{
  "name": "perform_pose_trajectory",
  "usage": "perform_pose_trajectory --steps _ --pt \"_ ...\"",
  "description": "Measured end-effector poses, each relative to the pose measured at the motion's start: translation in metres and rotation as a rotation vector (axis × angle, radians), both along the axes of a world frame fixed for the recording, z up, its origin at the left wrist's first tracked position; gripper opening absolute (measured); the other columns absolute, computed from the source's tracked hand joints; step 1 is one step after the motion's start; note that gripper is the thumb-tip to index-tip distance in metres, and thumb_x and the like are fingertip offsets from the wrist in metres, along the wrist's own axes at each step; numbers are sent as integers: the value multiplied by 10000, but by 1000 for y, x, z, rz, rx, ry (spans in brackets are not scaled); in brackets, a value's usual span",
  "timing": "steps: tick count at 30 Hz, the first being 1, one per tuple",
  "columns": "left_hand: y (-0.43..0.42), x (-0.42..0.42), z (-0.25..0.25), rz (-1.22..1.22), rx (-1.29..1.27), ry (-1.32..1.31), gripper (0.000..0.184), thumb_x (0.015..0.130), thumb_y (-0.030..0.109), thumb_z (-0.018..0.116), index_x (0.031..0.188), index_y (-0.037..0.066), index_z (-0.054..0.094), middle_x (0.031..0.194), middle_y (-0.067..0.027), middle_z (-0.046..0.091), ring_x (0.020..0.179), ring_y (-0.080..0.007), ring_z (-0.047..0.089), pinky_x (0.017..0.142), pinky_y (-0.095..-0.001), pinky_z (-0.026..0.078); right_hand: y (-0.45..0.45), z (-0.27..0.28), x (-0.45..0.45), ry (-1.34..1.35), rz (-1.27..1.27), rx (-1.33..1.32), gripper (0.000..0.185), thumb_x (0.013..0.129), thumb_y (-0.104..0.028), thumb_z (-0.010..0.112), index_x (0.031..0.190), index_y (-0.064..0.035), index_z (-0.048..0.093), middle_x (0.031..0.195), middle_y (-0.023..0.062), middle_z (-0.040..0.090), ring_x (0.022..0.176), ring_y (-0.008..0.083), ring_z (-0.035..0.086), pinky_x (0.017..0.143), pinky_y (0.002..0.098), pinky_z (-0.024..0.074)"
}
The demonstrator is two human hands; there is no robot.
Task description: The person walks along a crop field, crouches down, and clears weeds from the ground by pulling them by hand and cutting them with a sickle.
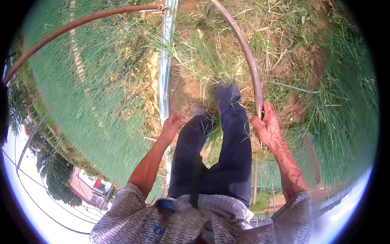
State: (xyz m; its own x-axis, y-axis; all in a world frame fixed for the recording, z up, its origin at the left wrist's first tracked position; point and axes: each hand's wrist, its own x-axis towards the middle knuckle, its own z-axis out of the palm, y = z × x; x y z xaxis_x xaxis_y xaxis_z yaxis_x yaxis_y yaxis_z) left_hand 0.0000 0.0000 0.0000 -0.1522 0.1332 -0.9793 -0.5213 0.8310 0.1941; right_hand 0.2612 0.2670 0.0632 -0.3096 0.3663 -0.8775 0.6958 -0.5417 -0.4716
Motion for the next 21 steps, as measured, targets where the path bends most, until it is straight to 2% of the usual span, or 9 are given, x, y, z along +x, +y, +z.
perform_pose_trajectory --steps 2,3,6,8,11,14,17,19,21 --pt "-27 19 13 -78 -54 -24 445 814 131 651 1208 -17 507 1022 -77 598 932 -169 572 875 -287 451 17 -7 -13 -80 68 -54 448 862 -187 583 1227 -3 401 641 44 540 492 134 559 458 273 476" --pt "-69 -12 -16 -141 44 74 427 814 125 644 1194 -22 518 1003 -72 599 914 -162 572 864 -282 453 -13 -20 -63 -63 121 83 400 861 -203 573 1171 -5 415 662 87 559 557 178 593 508 332 484" --pt "-161 -5 61 -85 -123 165 408 809 120 634 1177 -24 532 1000 -74 609 924 -154 576 861 -280 455 -110 -74 -76 -30 349 264 340 838 -220 546 1059 13 434 725 254 559 700 432 601 618 485 458" --pt "-200 -7 64 34 -79 211 415 798 121 647 1171 -24 538 1010 -69 615 936 -151 578 855 -274 457 -159 -103 -72 -31 266 50 323 813 -189 566 1009 40 448 731 218 578 623 349 624 571 424 489" --pt "-233 -2 92 189 -53 258 413 792 119 656 1164 -25 545 1022 -68 616 940 -148 580 851 -271 458 -196 -43 -62 -93 376 -192 298 802 -156 579 983 50 464 725 172 587 518 229 607 486 371 496" --pt "-261 17 113 296 -27 280 412 786 122 661 1155 -25 553 1017 -64 616 925 -137 579 835 -266 461 -202 33 -44 -159 503 -230 303 802 -148 577 1003 52 469 719 162 585 528 204 612 461 381 486" --pt "-282 43 114 338 1 277 417 781 130 660 1154 -23 556 985 -51 614 868 -115 567 793 -253 464 -194 87 -39 -117 742 -203 323 797 -167 585 1000 53 464 733 190 596 546 266 622 499 395 494" --pt "-280 60 130 455 -35 192 435 786 144 664 1169 -27 548 988 -53 617 858 -116 570 772 -249 465 -188 101 -35 119 1195 -19 318 779 -164 583 980 47 455 730 230 602 593 360 625 554 431 502" --pt "-272 76 156 524 -48 180 453 795 152 667 1192 -21 537 1001 -60 620 877 -124 581 770 -252 467 -191 105 -37 230 1335 34 320 760 -156 584 970 45 449 727 260 600 674 436 609 617 466 503"
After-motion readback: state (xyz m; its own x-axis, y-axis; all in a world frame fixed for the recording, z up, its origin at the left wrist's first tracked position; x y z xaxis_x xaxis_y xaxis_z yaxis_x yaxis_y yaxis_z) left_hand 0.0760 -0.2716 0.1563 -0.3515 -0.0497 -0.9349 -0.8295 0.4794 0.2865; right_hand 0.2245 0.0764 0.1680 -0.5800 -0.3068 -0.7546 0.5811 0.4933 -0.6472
